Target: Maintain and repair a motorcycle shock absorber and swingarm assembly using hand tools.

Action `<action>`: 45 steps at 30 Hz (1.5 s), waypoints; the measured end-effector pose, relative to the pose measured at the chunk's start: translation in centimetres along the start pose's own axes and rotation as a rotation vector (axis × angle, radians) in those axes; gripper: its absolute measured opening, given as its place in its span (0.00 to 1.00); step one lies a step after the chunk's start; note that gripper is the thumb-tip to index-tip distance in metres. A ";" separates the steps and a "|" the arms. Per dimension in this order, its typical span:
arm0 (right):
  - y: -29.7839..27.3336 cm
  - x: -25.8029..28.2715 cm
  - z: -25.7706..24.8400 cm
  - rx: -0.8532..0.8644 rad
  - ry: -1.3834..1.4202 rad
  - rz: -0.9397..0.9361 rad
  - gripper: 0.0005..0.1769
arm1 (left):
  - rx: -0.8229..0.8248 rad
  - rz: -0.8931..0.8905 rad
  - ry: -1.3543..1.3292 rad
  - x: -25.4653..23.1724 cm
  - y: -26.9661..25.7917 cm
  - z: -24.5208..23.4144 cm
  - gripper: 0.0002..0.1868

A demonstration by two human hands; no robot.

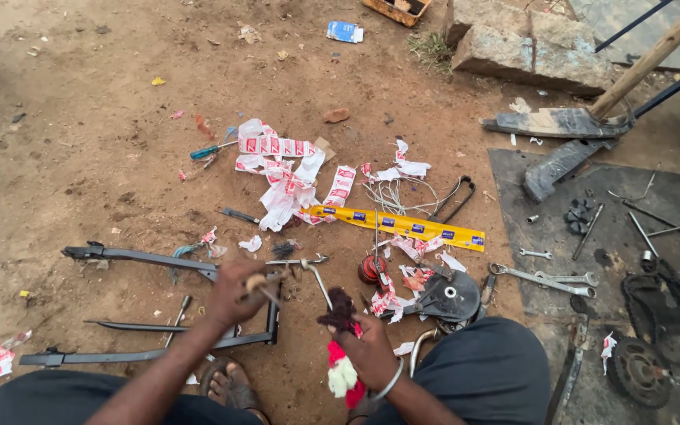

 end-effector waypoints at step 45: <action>-1.0 -4.7 1.3 0.156 0.450 0.558 0.16 | -0.666 -1.197 -1.582 -8.7 -3.9 0.4 0.34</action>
Point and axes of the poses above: each hand's wrist, its own y-axis towards the middle knuckle, its own z-axis out of the palm, x = y × z, the point moved 7 cm from there along y, towards the middle knuckle, and after that the axes turned 1 degree about -z, right-handed, at the moved point
